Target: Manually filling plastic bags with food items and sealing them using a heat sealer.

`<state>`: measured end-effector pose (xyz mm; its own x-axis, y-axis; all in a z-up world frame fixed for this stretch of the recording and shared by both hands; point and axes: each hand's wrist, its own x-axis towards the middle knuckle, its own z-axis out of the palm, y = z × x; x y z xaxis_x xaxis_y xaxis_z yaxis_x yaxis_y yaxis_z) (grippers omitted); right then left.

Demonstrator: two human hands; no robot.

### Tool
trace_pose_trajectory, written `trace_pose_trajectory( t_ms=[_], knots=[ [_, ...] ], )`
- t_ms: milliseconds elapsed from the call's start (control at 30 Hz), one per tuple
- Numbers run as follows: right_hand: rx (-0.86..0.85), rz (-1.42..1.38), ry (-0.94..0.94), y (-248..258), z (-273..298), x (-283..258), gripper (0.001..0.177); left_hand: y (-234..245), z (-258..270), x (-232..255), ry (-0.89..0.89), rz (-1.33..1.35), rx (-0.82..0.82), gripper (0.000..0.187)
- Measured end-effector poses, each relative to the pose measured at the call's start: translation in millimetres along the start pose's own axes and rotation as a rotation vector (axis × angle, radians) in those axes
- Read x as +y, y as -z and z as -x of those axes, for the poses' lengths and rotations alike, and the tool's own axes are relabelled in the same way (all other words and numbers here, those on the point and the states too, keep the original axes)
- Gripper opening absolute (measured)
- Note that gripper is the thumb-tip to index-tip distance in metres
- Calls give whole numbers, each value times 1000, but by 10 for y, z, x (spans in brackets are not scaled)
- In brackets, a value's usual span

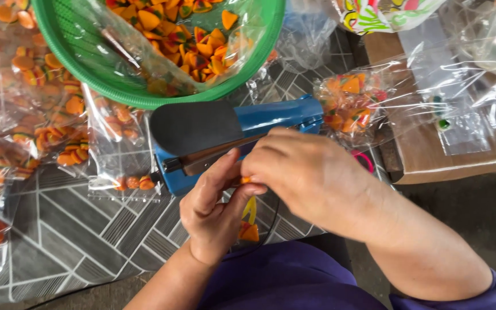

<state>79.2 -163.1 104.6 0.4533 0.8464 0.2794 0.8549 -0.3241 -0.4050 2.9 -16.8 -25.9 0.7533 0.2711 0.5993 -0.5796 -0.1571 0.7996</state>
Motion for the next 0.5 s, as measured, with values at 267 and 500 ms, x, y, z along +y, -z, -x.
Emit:
trace_pose_trajectory(
  t_ms=[267, 500],
  knots=[
    [-65, 67, 92, 24, 19, 123, 21, -48, -83, 119, 183, 204, 45, 43],
    [13, 110, 56, -60, 15, -3, 33, -146, -172, 230, 382, 460, 245, 36]
  ],
)
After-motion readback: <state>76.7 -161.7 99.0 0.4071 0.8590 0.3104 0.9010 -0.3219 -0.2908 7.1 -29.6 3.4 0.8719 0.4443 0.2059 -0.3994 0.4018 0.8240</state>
